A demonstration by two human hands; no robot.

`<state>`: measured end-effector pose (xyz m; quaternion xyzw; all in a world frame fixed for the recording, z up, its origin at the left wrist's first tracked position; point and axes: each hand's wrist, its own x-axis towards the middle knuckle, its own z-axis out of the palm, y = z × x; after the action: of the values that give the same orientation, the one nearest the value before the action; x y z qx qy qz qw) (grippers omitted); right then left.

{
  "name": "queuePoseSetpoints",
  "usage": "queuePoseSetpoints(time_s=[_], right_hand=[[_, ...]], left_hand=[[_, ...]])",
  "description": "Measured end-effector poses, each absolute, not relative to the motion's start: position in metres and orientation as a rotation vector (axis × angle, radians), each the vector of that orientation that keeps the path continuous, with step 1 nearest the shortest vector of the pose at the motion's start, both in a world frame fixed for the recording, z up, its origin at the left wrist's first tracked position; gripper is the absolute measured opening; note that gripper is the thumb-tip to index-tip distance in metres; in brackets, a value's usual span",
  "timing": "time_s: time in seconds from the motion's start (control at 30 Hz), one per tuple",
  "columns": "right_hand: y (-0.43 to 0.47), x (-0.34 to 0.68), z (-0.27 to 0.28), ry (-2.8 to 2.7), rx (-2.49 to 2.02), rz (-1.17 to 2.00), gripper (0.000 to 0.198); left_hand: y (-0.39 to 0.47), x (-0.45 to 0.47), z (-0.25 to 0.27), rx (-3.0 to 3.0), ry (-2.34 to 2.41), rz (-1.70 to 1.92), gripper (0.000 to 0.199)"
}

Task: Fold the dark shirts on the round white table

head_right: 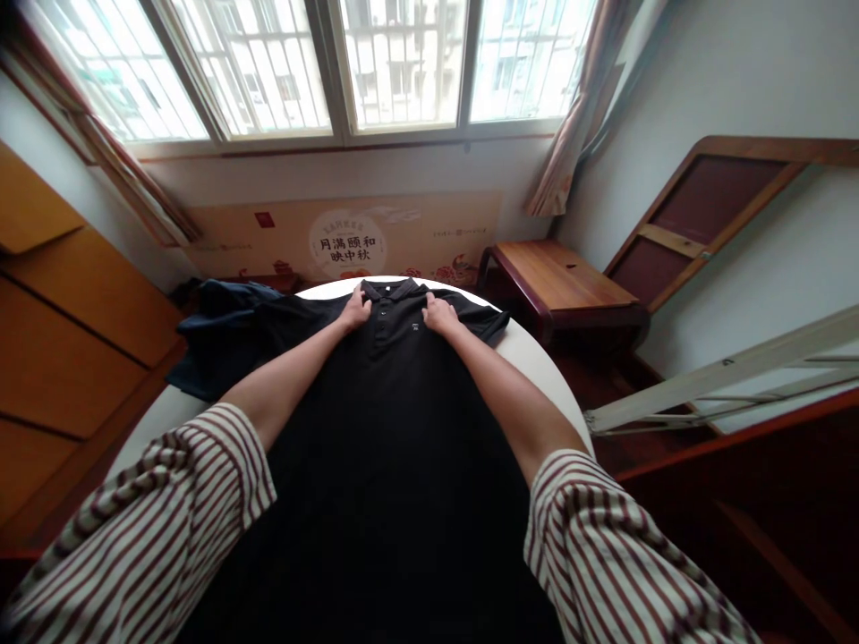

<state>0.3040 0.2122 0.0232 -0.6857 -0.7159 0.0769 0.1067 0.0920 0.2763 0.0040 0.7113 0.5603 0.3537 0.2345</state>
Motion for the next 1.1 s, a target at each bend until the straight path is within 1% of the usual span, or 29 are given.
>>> queuePoseSetpoints(time_s=[0.07,0.13,0.23,0.33,0.4,0.47,0.5,0.53,0.57,0.67,0.7,0.77,0.83,0.9,1.03,1.1], right_hand=[[0.182,0.305,0.016,-2.177,-1.979,0.221,0.05],[0.138,0.308,0.007,-2.237,-1.936,0.21,0.052],[0.05,0.32,-0.004,-2.395,-1.766,0.168,0.057],[-0.05,0.341,-0.009,-2.522,-1.568,0.185,0.062],[-0.11,0.356,-0.009,-2.562,-1.498,0.181,0.068],[-0.159,0.37,-0.007,-2.617,-1.395,0.171,0.085],[-0.178,0.377,-0.007,-2.643,-1.346,0.157,0.091],[-0.194,0.383,-0.007,-2.66,-1.296,0.132,0.093],[-0.206,0.388,-0.007,-2.656,-1.257,0.092,0.089],[-0.227,0.404,-0.009,-2.577,-1.18,-0.06,0.069],[-0.229,0.409,-0.01,-2.554,-1.16,-0.105,0.068],[-0.232,0.418,-0.01,-2.54,-1.104,-0.164,0.07],[-0.232,0.428,-0.007,-2.534,-1.059,-0.178,0.073],[-0.234,0.439,-0.003,-2.507,-1.074,-0.162,0.073],[-0.238,0.46,-0.001,-2.478,-1.101,-0.148,0.074],[-0.24,0.465,-0.004,-2.486,-1.103,-0.144,0.069]], left_hand=[[0.254,0.087,0.003,2.048,1.484,0.922,0.053],[0.214,0.075,0.0,2.226,1.386,0.831,0.045],[0.119,0.042,-0.002,2.588,1.172,0.594,0.04],[0.005,-0.001,0.007,2.708,1.019,0.382,0.04],[-0.064,-0.029,0.015,2.715,0.974,0.286,0.045],[-0.119,-0.053,0.022,2.735,0.931,0.197,0.062],[-0.14,-0.064,0.025,2.754,0.915,0.19,0.071],[-0.158,-0.073,0.026,2.777,0.91,0.192,0.077],[-0.172,-0.081,0.027,2.805,0.915,0.212,0.079],[-0.193,-0.101,0.025,2.9,0.98,0.264,0.066],[-0.195,-0.107,0.023,2.932,0.995,0.27,0.065],[-0.195,-0.119,0.019,2.97,1.044,0.311,0.072],[-0.192,-0.129,0.015,2.959,1.11,0.411,0.076],[-0.193,-0.136,0.012,2.916,1.14,0.526,0.076],[-0.204,-0.136,0.013,2.814,1.022,0.582,0.071],[-0.21,-0.132,0.015,2.757,0.981,0.571,0.061]])
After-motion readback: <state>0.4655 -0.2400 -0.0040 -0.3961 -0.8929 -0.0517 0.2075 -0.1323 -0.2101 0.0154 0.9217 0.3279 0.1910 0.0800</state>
